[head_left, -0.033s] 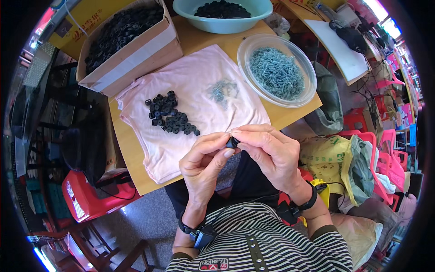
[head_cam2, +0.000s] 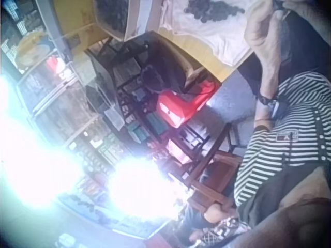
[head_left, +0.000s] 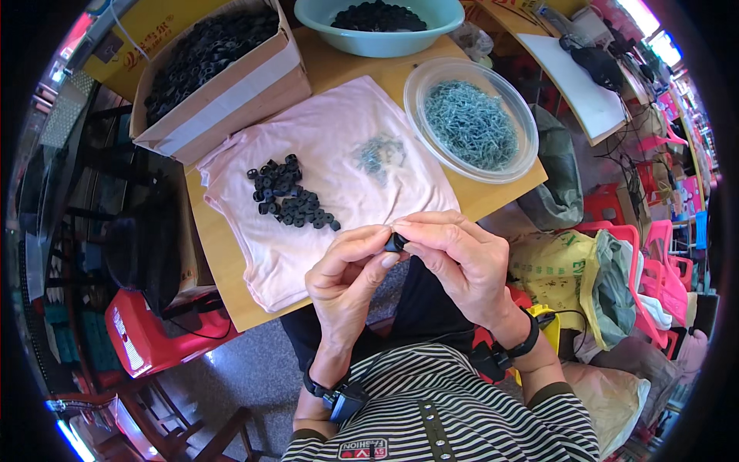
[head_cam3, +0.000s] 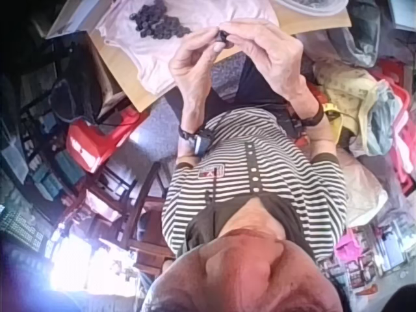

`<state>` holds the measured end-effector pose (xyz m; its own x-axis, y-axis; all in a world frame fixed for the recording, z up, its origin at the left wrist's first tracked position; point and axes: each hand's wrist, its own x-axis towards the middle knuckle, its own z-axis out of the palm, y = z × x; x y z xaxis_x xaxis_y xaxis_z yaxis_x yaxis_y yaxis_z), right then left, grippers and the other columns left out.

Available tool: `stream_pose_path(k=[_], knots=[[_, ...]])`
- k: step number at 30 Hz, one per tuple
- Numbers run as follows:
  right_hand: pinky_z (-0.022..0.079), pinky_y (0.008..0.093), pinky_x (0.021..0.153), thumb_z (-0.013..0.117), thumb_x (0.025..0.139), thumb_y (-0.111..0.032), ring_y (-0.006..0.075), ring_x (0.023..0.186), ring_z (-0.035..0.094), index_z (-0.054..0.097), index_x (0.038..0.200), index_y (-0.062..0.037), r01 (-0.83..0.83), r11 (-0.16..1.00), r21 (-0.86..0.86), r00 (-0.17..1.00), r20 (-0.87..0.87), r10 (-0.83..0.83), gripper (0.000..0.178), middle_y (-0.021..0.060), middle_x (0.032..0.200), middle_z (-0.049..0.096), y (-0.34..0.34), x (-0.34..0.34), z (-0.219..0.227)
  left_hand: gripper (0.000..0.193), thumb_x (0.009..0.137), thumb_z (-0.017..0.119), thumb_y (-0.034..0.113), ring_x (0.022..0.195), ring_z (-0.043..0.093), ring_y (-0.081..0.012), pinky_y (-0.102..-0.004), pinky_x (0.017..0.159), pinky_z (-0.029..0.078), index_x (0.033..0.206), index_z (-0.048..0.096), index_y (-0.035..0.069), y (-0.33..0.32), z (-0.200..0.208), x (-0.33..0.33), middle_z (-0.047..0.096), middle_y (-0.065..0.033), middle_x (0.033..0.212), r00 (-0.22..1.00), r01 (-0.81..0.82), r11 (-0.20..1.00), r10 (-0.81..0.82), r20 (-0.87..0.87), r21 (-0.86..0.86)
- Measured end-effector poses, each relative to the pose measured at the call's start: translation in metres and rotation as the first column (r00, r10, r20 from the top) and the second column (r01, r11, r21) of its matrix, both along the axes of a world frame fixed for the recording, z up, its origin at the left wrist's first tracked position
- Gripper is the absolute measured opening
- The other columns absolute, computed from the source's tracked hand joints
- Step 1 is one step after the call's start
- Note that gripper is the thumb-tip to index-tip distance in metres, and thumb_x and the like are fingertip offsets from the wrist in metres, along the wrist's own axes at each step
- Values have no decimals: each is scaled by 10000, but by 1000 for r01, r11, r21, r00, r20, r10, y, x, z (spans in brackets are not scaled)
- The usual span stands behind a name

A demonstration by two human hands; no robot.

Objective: The person repeatedly picks up a black plastic cap and a metal screw, joins them together by hand, and places the assembled unit onto a pink cloth.

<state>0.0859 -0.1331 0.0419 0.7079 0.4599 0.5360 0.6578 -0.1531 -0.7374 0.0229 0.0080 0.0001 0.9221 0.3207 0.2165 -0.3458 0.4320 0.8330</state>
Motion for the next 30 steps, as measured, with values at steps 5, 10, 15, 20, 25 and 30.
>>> stream_pose_path(k=[5,10,15,20,25,30], knots=[[549,317,766,692,775,44,251,888,669,655,1058,8,-1,1000,-5,1000,-14,1,288,143,996,672,2,0,-2,257,818,651,-114,990,624,-165,-273,863,543,1060,650,-27,-2,-3,-4,613,-142,1138,998,-25,999,22,-64,-47],[545,324,759,698,720,73,258,890,654,626,1117,-6,6,1000,-30,999,34,-5,411,135,1014,654,7,-4,-5,253,803,678,-103,985,621,-139,-251,857,522,1040,656,-17,-4,1,-6,638,-129,1117,985,-63,989,40,-166,-136],[541,328,748,705,680,88,255,869,647,623,1109,-13,53,997,-58,992,118,-46,449,112,992,647,9,-2,-14,226,799,696,-83,970,627,-144,-274,889,502,1013,666,-16,-8,0,-6,649,-125,1099,980,-74,982,39,-194,-174],[538,322,729,703,678,82,250,854,646,638,1078,-14,79,995,-63,981,182,-66,416,106,967,649,9,1,-17,202,800,708,-62,980,625,-147,-285,900,495,994,673,-20,-13,1,-5,659,-131,1087,977,-80,968,29,-212,-236],[536,323,722,697,677,78,261,844,644,643,1026,-8,70,994,-80,981,186,-54,363,112,950,651,10,3,-16,203,804,706,-60,982,625,-149,-286,903,494,999,673,-18,-15,-4,-4,660,-131,1085,974,-101,962,43,-224,-253],[533,340,730,694,682,70,267,829,641,639,975,-3,22,996,-83,981,194,-6,307,109,916,655,16,12,-17,205,812,700,-55,975,628,-150,-286,906,495,1010,667,-14,-10,-6,1,660,-122,1079,967,-105,958,35,-253,-267]])
